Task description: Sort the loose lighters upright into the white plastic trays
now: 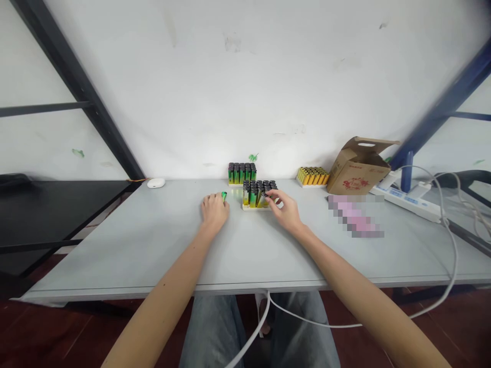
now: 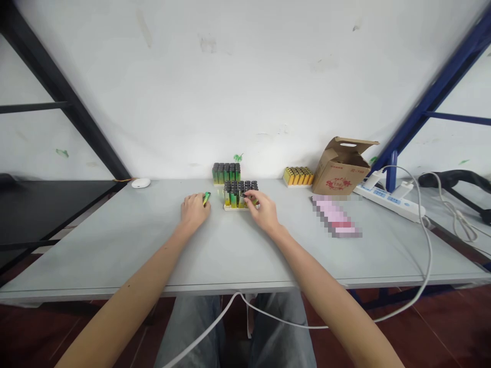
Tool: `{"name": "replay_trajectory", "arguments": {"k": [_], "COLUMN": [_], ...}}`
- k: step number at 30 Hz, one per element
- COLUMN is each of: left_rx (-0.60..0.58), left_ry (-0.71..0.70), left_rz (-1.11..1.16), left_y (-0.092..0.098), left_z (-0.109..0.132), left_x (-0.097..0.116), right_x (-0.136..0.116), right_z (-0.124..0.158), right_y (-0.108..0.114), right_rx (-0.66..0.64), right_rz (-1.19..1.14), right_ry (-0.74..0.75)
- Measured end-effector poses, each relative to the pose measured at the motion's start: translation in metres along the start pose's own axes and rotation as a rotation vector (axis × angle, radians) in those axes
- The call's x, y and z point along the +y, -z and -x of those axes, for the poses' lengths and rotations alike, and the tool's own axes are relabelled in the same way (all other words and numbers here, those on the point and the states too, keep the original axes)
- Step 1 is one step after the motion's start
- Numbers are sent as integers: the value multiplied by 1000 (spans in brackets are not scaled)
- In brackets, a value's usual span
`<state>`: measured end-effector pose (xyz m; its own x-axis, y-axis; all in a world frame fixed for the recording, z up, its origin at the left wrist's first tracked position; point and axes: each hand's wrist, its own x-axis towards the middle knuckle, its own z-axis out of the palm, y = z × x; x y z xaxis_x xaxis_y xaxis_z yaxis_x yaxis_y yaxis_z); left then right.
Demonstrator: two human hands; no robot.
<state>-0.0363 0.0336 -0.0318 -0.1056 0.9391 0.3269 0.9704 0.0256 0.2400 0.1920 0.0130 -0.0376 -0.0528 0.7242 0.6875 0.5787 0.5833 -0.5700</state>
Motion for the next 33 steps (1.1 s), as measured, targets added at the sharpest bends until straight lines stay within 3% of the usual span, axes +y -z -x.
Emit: {"name": "replay_trajectory", "arguments": {"k": [6, 12, 15, 22, 25, 29, 33], "left_rx": [15, 121, 114, 136, 52, -48, 16], "left_ry": [-19, -28, -8, -1, -19, 43, 95], "left_rz": [98, 371, 492, 712, 908, 969, 1018], "left_y": [1, -4, -8, -12, -12, -4, 3], "left_z": [0, -4, -8, -14, -12, -5, -2], "left_x": [0, 1, 1, 1, 3, 9, 11], "right_x": [3, 7, 6, 21, 34, 47, 52], "right_z": [-2, -3, -2, -6, -8, -7, -7], "right_y": [4, 11, 12, 11, 13, 14, 12], "right_rx": [54, -126, -143, 88, 134, 96, -43], "right_rz": [345, 282, 244, 178, 163, 166, 248], "right_ry": [130, 137, 121, -98, -201, -291, -352]}}
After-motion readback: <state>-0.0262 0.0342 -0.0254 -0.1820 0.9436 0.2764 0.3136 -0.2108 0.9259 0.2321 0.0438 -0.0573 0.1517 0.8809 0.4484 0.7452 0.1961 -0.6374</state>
